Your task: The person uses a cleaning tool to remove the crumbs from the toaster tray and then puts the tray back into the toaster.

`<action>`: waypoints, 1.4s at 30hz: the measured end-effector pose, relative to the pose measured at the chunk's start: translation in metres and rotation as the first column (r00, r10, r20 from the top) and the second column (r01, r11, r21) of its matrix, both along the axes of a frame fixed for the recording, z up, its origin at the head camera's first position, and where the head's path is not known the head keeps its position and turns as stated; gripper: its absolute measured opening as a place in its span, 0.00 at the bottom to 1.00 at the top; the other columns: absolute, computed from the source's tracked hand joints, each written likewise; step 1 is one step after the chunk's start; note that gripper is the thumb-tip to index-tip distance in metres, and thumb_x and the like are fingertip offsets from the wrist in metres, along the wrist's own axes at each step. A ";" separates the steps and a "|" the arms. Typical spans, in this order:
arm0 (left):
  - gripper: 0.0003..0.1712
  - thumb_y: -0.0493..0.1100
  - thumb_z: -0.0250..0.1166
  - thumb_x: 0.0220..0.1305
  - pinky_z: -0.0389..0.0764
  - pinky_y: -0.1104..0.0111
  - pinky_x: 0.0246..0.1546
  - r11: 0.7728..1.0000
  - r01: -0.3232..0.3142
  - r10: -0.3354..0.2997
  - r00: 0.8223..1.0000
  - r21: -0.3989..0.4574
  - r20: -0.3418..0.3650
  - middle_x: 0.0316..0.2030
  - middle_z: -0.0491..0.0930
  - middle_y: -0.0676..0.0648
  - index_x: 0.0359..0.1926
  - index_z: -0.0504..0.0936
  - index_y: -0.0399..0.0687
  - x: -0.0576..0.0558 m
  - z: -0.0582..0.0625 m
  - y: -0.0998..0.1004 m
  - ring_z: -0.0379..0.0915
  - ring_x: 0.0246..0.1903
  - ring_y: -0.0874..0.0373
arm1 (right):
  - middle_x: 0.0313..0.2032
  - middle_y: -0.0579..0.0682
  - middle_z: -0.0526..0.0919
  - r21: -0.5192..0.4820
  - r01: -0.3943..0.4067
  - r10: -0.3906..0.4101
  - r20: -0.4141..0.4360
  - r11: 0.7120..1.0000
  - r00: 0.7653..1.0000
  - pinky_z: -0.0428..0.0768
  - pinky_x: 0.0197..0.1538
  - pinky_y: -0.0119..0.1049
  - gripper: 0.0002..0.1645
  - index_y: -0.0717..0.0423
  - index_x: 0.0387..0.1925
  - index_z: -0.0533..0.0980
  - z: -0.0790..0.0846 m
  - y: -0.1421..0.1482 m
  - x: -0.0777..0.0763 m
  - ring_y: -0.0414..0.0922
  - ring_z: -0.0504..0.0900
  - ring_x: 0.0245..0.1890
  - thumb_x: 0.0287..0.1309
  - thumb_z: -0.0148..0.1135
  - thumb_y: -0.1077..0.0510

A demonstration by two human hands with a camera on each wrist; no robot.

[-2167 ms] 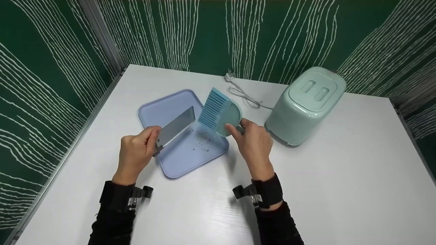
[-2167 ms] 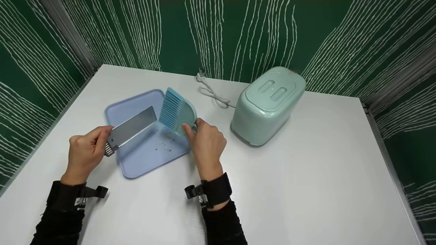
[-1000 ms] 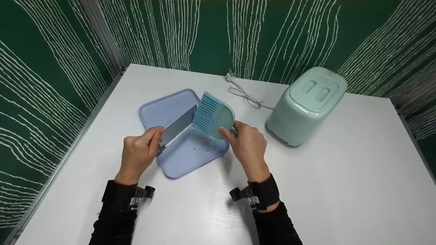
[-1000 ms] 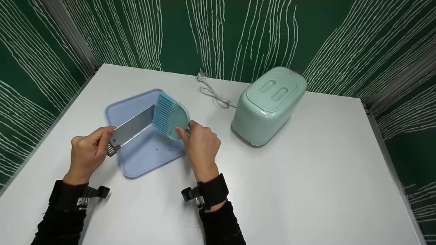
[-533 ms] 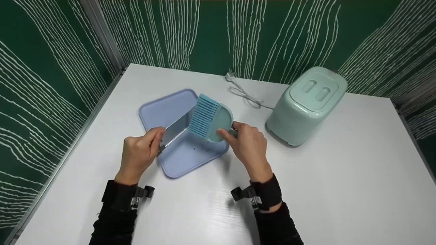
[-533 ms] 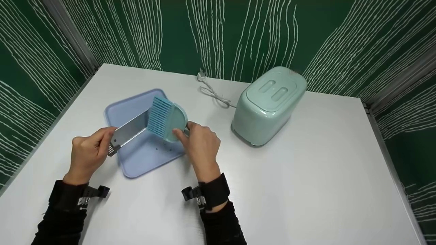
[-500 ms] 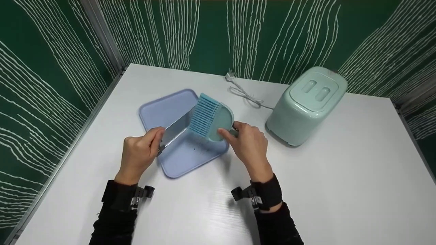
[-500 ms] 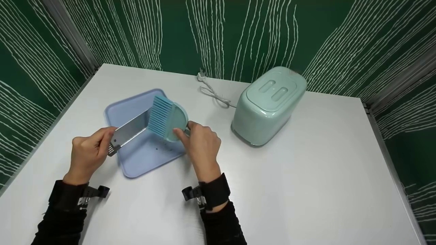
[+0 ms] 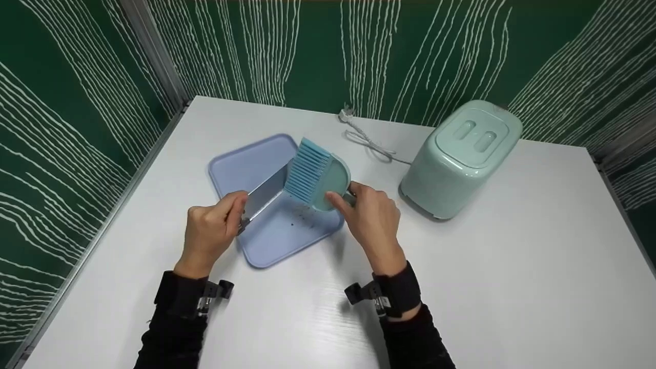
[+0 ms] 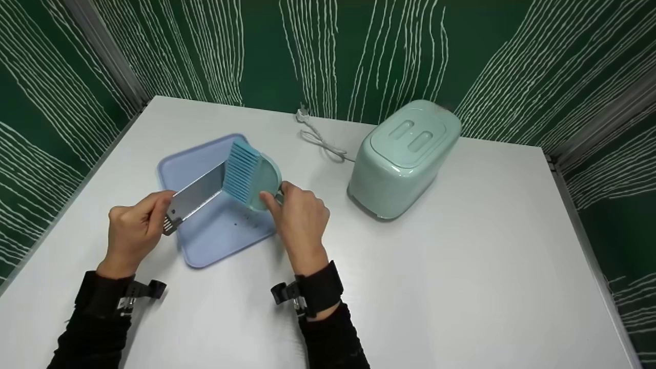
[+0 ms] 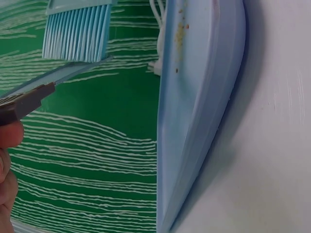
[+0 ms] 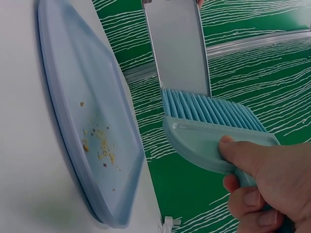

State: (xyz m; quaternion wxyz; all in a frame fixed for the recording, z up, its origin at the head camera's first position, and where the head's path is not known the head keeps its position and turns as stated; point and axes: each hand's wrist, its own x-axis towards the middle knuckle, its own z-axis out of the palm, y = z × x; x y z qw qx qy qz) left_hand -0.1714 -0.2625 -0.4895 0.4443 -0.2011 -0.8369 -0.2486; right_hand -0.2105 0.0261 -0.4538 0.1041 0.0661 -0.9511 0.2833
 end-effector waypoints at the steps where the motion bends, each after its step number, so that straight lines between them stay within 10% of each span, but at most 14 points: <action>1: 0.28 0.55 0.51 0.87 0.70 0.61 0.08 1.000 0.001 -0.001 1.000 -0.001 0.001 0.12 0.78 0.50 0.39 0.87 0.40 0.000 0.000 0.000 0.70 0.06 0.58 | 0.23 0.52 0.87 0.002 -0.006 0.006 0.000 1.000 1.000 0.58 0.23 0.35 0.25 0.52 0.40 0.89 0.000 -0.001 0.000 0.47 0.78 0.20 0.66 0.73 0.35; 17: 0.29 0.55 0.50 0.87 0.70 0.62 0.08 1.000 -0.020 0.020 1.000 -0.024 0.014 0.15 0.83 0.46 0.40 0.88 0.39 0.000 -0.003 0.001 0.70 0.06 0.58 | 0.21 0.47 0.84 0.030 -0.143 0.143 0.013 0.989 0.990 0.56 0.24 0.36 0.23 0.49 0.38 0.88 -0.003 -0.011 0.005 0.43 0.73 0.21 0.65 0.73 0.34; 26: 0.28 0.54 0.51 0.87 0.64 0.60 0.07 0.997 -0.082 0.083 0.996 0.014 -0.033 0.12 0.80 0.47 0.40 0.87 0.40 0.000 0.000 0.002 0.67 0.04 0.57 | 0.17 0.40 0.55 0.069 -0.187 0.186 0.009 0.980 0.982 0.50 0.24 0.36 0.32 0.46 0.20 0.67 0.000 -0.009 0.007 0.41 0.58 0.19 0.65 0.73 0.33; 31: 0.30 0.56 0.50 0.87 0.65 0.57 0.07 0.990 -0.132 0.134 0.990 0.055 -0.034 0.15 0.83 0.45 0.40 0.87 0.39 -0.001 0.000 0.000 0.67 0.05 0.55 | 0.19 0.44 0.76 0.005 -0.206 0.204 0.100 0.979 0.974 0.56 0.26 0.36 0.24 0.50 0.32 0.85 0.004 -0.005 0.004 0.41 0.68 0.23 0.64 0.74 0.34; 36: 0.30 0.56 0.50 0.87 0.64 0.57 0.07 0.983 -0.175 0.177 0.984 0.056 -0.030 0.14 0.82 0.42 0.40 0.87 0.38 0.000 -0.001 -0.001 0.65 0.05 0.54 | 0.25 0.43 0.81 -0.104 -0.309 0.326 0.262 0.945 0.908 0.65 0.31 0.35 0.23 0.48 0.39 0.88 0.002 -0.002 0.001 0.41 0.73 0.28 0.65 0.73 0.34; 42: 0.28 0.54 0.50 0.88 0.60 0.58 0.06 0.985 -0.174 0.175 0.982 0.012 -0.065 0.11 0.78 0.44 0.41 0.86 0.38 0.000 -0.002 0.001 0.63 0.04 0.56 | 0.21 0.37 0.73 -0.223 -0.483 0.531 0.395 0.847 0.750 0.60 0.31 0.34 0.19 0.45 0.34 0.87 0.000 -0.003 0.004 0.39 0.64 0.25 0.66 0.72 0.36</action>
